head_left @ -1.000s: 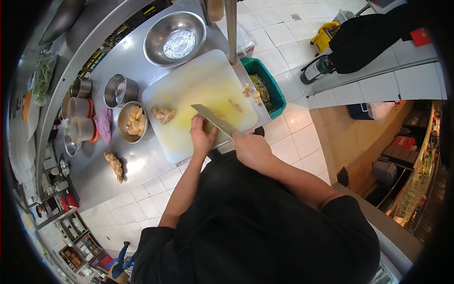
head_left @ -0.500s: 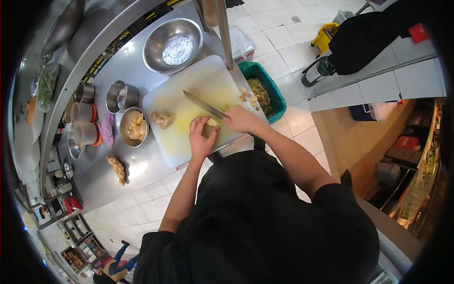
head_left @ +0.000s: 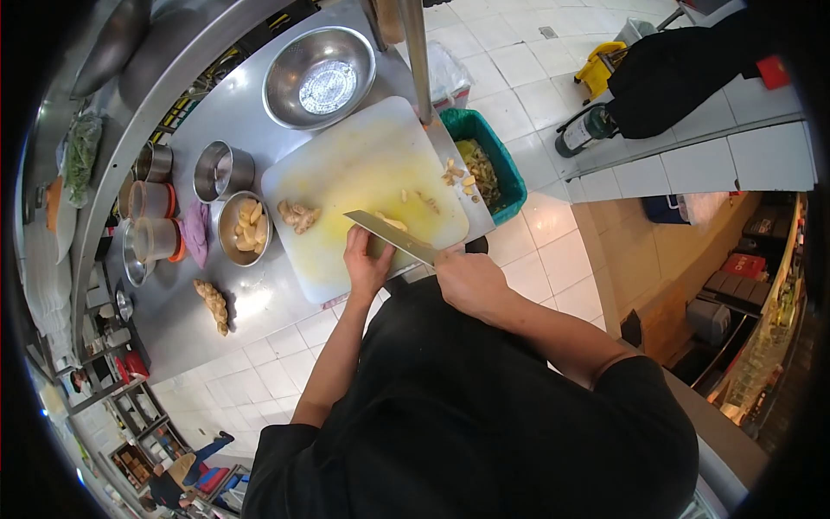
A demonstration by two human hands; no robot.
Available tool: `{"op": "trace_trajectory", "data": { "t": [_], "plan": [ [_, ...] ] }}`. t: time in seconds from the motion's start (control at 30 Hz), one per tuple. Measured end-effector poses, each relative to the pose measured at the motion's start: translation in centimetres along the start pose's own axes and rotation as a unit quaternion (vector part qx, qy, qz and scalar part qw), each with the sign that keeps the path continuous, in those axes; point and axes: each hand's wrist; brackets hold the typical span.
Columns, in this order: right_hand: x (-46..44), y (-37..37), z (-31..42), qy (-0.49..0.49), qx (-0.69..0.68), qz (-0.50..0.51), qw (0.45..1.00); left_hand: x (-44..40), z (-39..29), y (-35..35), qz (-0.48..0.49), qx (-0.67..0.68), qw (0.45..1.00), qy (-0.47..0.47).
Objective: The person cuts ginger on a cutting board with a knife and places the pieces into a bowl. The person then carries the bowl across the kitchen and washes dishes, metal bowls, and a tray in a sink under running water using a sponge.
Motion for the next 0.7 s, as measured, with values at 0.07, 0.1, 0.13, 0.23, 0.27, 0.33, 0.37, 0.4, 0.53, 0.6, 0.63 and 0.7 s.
{"op": "trace_trajectory", "data": {
  "t": [0.07,0.1,0.13,0.23,0.27,0.33,0.37,0.4,0.53,0.6,0.63,0.7],
  "plan": [
    [0.0,0.4,0.1,-0.004,0.005,0.020,1.000,0.1,0.1,-0.1,0.001,0.002,1.000,0.006],
    [-0.1,0.9,0.4,0.004,-0.001,0.016,1.000,0.1,0.1,-0.1,0.000,0.002,1.000,0.013],
    [-0.3,1.1,0.6,0.013,-0.007,0.011,1.000,0.1,0.0,-0.1,-0.002,0.002,1.000,0.014],
    [-1.4,-0.6,0.4,0.026,0.000,-0.064,0.998,-0.1,-0.1,-0.1,-0.008,-0.003,1.000,-0.004],
    [-2.3,-1.0,0.2,0.029,0.001,-0.061,0.998,-0.1,-0.2,-0.1,-0.011,0.001,1.000,0.000],
    [-5.2,-1.8,-0.5,0.034,-0.015,-0.027,0.999,0.0,-0.3,-0.2,-0.015,0.005,1.000,0.003],
    [-6.8,-2.5,-1.1,0.035,-0.014,-0.027,0.999,-0.1,-0.3,-0.2,-0.009,0.001,1.000,0.006],
    [-8.4,-3.4,-1.7,0.031,-0.025,-0.040,0.998,-0.1,-0.3,-0.1,-0.003,-0.004,1.000,0.008],
    [-9.3,-2.8,-1.6,0.015,-0.041,-0.025,0.999,0.1,-0.4,0.6,0.000,-0.001,1.000,-0.004],
    [-7.4,-1.3,-1.4,0.018,-0.022,-0.008,1.000,-0.1,-0.9,0.6,0.007,0.006,1.000,0.012],
    [-6.1,-0.6,-1.1,0.020,-0.005,0.009,1.000,0.1,-0.6,0.5,0.007,0.007,1.000,0.014],
    [-4.0,-0.3,-1.0,0.016,-0.002,0.011,1.000,0.3,0.0,0.5,0.018,-0.020,1.000,0.016]
  ]
}}
Point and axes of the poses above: each hand's wrist, its own x-axis away from the middle knuckle, its own y-axis out of the back of the hand, z = x × y, and after that the axes turned 1 degree about x, right-handed
